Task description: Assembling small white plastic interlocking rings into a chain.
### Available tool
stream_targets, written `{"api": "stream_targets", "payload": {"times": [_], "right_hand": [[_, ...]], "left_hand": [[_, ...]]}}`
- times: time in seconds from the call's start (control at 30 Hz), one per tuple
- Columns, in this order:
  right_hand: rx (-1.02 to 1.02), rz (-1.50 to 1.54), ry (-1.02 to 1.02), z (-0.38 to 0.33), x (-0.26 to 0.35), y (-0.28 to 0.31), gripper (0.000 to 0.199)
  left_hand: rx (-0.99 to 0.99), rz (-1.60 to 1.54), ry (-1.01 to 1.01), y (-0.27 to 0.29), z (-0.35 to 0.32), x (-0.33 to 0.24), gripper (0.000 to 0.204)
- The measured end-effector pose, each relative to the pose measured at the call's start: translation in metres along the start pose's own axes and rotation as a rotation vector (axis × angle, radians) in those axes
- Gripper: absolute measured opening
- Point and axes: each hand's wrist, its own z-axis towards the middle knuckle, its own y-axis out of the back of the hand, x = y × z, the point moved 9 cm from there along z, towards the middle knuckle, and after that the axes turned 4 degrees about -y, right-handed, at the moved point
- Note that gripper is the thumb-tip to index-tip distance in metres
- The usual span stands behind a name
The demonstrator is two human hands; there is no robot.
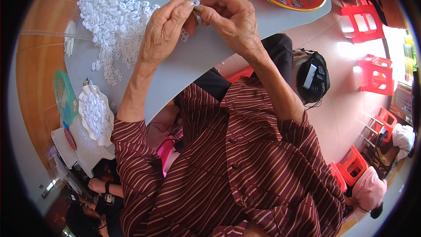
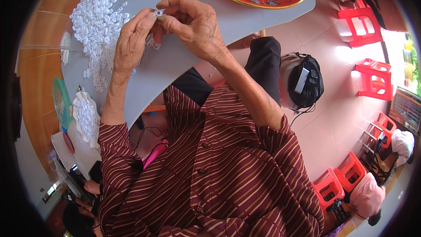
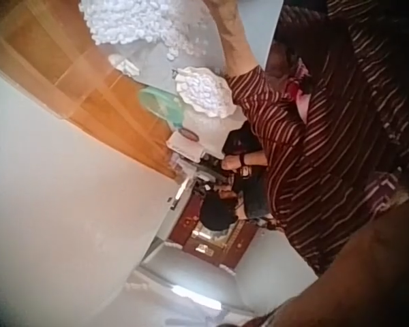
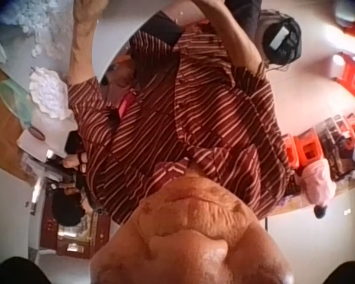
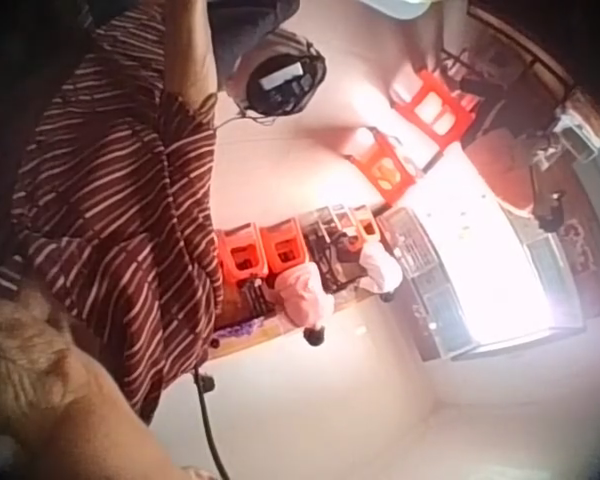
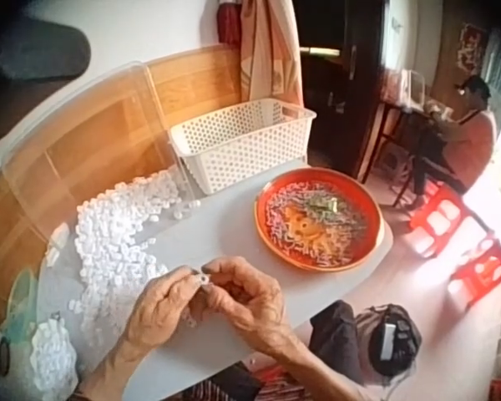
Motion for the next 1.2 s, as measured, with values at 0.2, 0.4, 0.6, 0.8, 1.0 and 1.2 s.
{"api": "stream_targets", "payload": {"times": [0.2,0.4,0.6,0.8,1.0,1.2], "right_hand": [[0.024,-0.040,-0.015,-0.0004,-0.0024,-0.0017,0.022],[0.027,-0.033,-0.040,-0.0013,-0.0017,-0.0027,0.024],[0.016,-0.069,-0.040,-0.0018,-0.0025,-0.0007,0.024],[0.014,-0.088,-0.052,-0.0009,-0.0026,-0.0004,0.023],[0.063,-0.065,-0.067,-0.0008,-0.0038,-0.0057,0.024],[0.041,-0.042,-0.078,0.0000,-0.0046,-0.0040,0.025]], "left_hand": [[-0.144,0.064,0.037,0.0055,-0.0040,0.0053,0.034],[-0.187,0.048,0.046,0.0045,-0.0054,0.0058,0.034],[-0.164,0.102,0.016,0.0050,-0.0037,0.0027,0.032],[-0.127,0.107,-0.047,0.0055,-0.0020,0.0006,0.030],[-0.142,0.118,-0.042,0.0073,-0.0038,0.0016,0.028],[-0.174,0.121,-0.063,0.0100,-0.0031,-0.0010,0.029]]}}
